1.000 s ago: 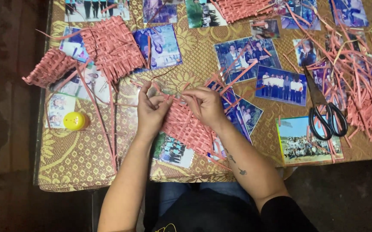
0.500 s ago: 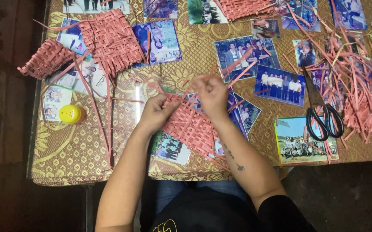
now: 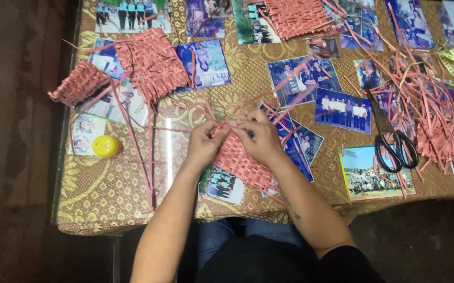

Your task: The person weaves pink plastic strips into a flat rectangular mat, interlacing them by hand. They then use scissors to trim the excess strip ends along the edges of the woven piece.

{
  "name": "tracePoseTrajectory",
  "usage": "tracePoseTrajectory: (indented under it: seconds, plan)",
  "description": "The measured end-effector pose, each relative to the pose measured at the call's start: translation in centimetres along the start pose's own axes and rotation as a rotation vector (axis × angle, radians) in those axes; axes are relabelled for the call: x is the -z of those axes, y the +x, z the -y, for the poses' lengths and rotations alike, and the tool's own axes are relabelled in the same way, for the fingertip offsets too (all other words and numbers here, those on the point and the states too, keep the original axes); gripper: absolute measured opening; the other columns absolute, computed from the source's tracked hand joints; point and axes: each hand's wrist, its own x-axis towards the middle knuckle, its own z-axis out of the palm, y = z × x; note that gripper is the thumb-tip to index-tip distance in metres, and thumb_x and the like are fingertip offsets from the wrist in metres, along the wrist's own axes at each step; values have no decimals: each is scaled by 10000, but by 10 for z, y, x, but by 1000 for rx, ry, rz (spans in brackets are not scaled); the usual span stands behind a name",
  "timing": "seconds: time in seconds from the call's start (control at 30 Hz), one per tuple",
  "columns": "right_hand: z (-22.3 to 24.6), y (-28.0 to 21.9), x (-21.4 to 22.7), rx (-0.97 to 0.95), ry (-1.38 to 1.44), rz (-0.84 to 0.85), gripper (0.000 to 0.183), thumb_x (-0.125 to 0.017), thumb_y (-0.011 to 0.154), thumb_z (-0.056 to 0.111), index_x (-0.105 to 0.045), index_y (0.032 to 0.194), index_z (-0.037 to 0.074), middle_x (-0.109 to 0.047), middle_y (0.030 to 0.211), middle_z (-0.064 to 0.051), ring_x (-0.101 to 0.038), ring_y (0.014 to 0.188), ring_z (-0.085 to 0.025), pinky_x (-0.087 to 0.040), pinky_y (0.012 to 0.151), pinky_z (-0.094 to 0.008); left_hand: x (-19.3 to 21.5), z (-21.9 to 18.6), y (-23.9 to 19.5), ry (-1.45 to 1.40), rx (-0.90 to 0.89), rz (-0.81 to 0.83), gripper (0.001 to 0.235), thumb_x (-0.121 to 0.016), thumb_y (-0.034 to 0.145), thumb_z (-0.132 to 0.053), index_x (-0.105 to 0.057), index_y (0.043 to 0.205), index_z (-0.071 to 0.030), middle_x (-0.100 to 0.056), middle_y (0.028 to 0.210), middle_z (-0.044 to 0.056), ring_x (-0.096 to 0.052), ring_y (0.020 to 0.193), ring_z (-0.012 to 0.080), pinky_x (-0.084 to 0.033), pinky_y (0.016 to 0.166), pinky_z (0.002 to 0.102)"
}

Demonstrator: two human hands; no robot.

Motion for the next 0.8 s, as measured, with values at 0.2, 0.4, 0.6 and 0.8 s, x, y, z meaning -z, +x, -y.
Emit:
tracePoseTrajectory:
  seconds: [0.2, 0.4, 0.6, 0.8]
  plan:
    - [3, 6, 6, 58, 100, -12, 87, -631, 757, 223, -658, 703, 161, -536, 740, -25, -527, 542, -203, -432, 523, -264, 0, 1, 0, 90, -41, 14, 42, -608, 762, -112, -619, 744, -76, -549, 519, 18, -445, 529, 57, -380, 466, 178]
    - [41, 42, 32, 99, 43, -122, 89, -668, 736, 193, -678, 813, 150, -599, 729, -31, -545, 577, -205, -425, 532, -273, -2, 7, 5, 196, -104, 25, 41, -624, 747, -127, -618, 732, -89, -509, 491, 19, -443, 510, 68, -362, 452, 190]
    - [57, 71, 43, -171, -14, 468, 152, -651, 657, 193, -676, 780, 107, -633, 657, -112, -600, 704, -328, -453, 641, -388, -1, 18, 10, 560, -183, 127, 126, -611, 699, -233, -554, 689, -120, -431, 391, 84, -476, 469, 234, -376, 461, 308]
    - [-11, 35, 17, -442, 460, 338, 83, -614, 708, 105, -586, 777, 69, -567, 590, -34, -548, 516, -92, -442, 437, -179, -5, 29, 15, 933, -477, 306, 388, -561, 632, -344, -583, 851, -25, -584, 753, 218, -562, 808, 371, -441, 723, 436]
